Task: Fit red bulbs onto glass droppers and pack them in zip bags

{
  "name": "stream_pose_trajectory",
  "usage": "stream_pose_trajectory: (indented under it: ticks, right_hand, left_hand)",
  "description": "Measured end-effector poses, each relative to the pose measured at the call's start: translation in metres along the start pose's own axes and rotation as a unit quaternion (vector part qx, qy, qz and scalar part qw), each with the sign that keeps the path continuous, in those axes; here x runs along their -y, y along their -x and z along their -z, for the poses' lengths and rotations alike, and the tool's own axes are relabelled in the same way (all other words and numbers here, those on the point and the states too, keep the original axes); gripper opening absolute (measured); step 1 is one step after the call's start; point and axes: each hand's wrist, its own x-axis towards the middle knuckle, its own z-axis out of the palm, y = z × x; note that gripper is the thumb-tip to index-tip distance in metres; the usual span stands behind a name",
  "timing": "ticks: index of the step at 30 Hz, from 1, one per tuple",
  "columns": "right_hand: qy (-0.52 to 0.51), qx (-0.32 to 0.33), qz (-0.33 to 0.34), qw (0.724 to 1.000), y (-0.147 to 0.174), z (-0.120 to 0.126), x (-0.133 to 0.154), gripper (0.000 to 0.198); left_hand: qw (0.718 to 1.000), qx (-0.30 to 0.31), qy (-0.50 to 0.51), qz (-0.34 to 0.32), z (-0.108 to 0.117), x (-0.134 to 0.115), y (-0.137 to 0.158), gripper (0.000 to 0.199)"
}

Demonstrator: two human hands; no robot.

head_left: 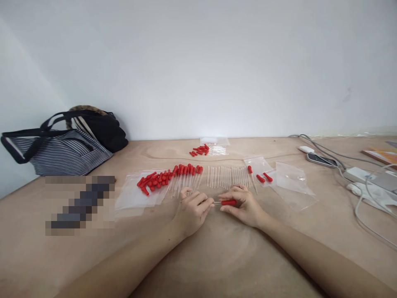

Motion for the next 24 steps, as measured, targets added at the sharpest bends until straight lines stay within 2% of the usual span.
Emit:
stream_pose_trajectory:
  ticks: [2,6,8,13,22,24]
  right_hand:
    - [0.034,-0.017,0.003,0.999,0.0002,0.0016,0.0004,0.022]
    - [0.113,-0.026,0.036,0.993,0.0016,0.0029,0.0036,0.007]
    - [0.13,-0.031,0.055,0.989,0.002,0.0029,0.0054,0.006]
    - [0.129,-0.036,0.085,0.987,0.0018,0.0025,0.0074,0.006]
    - [0.125,-0.011,0.099,0.987,-0.0002,0.0013,0.0057,0.006]
    - [0.119,-0.006,0.09,0.989,-0.0008,0.0034,0.0047,0.015]
  left_hand:
    - [1.0,-0.006,-0.008,0.002,0.0011,-0.0003,-0.0003,0.02]
    - [1.0,-0.002,-0.006,0.004,0.0032,-0.0021,-0.0005,0.019]
    - [1.0,-0.005,0.001,0.006,0.0035,-0.003,-0.0001,0.019]
    - [1.0,-0.01,0.019,0.017,0.0033,-0.0049,0.0011,0.019]
    - [0.999,-0.005,0.031,0.017,0.0026,-0.0051,0.0012,0.02]
    - [0.999,-0.006,0.032,0.026,0.0036,-0.0045,-0.0001,0.019]
